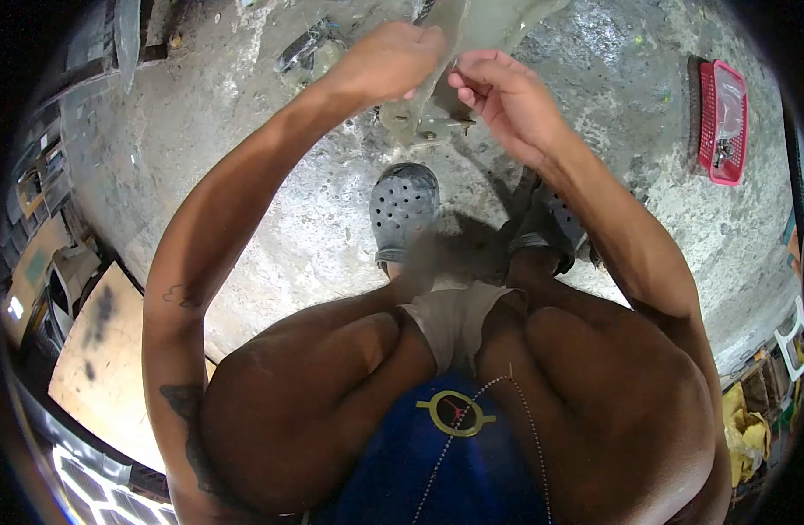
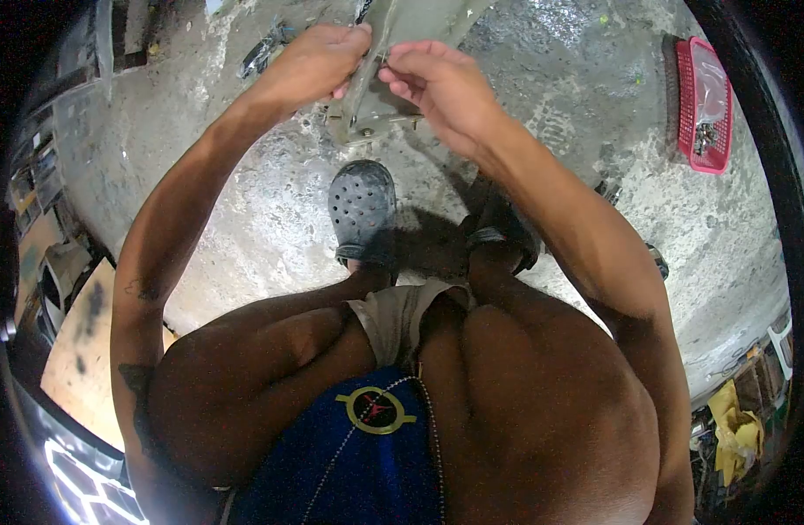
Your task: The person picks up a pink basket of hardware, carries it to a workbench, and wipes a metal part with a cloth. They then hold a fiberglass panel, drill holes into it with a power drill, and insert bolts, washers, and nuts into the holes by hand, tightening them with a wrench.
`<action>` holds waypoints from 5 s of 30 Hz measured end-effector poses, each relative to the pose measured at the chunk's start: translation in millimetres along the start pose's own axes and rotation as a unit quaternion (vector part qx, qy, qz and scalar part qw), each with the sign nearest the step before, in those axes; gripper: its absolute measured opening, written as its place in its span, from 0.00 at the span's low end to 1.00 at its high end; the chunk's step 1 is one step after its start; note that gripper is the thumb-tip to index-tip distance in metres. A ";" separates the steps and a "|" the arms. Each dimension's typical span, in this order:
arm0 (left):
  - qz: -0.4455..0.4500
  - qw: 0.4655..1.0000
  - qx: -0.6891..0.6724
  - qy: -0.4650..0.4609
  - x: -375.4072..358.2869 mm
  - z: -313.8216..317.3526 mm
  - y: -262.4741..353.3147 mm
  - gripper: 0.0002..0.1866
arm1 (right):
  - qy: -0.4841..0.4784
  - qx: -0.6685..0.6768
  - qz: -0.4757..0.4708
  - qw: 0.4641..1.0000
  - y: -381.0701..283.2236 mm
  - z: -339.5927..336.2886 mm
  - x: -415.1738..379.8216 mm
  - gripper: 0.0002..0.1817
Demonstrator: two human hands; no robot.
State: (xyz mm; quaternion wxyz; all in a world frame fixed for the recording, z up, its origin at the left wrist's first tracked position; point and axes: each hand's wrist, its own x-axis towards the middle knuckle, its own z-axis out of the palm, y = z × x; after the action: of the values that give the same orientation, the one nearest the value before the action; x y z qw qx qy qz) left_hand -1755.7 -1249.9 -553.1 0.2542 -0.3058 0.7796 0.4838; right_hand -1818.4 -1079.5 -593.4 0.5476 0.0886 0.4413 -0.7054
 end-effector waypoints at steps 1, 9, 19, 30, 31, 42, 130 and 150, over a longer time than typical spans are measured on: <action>0.000 1.000 0.000 0.000 -0.5 0.7 0.4 0.25 | -0.001 0.000 0.000 1.000 -2.3 -0.3 0.6 0.09; 0.027 1.000 -0.011 -0.010 -1.1 1.2 -0.9 0.25 | -0.020 0.048 0.021 0.998 -0.2 -7.7 3.6 0.07; 0.008 0.999 -0.028 -0.031 3.3 -13.0 -7.9 0.24 | 0.052 -0.061 -0.047 0.996 3.2 -14.1 2.4 0.08; 0.217 0.968 0.119 0.042 11.2 -34.0 -28.5 0.23 | 0.082 -0.105 -0.061 0.989 5.3 -38.8 -7.5 0.08; 0.217 0.968 0.120 0.039 12.1 -33.0 -31.5 0.23 | 0.093 -0.121 -0.065 0.986 3.8 -39.5 -9.7 0.08; 0.312 0.892 0.294 0.145 3.0 -32.4 -27.6 0.16 | 0.042 -0.151 -0.113 0.981 -8.0 -7.9 2.6 0.09; 0.234 0.893 -0.384 0.003 -7.2 75.8 87.0 0.14 | 0.024 -0.277 -0.350 0.894 -103.9 -69.1 -90.8 0.08; 0.465 0.882 -0.058 0.056 -15.4 76.1 96.3 0.15 | -0.026 0.053 0.041 0.997 -108.2 -82.9 -95.0 0.11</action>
State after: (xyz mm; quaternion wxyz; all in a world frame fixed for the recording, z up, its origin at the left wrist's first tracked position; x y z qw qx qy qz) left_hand -1807.2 -1143.9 -515.5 -0.0621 0.0515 0.8159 0.5725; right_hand -1903.6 -952.7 -528.1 0.5823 0.1171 0.3845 -0.7066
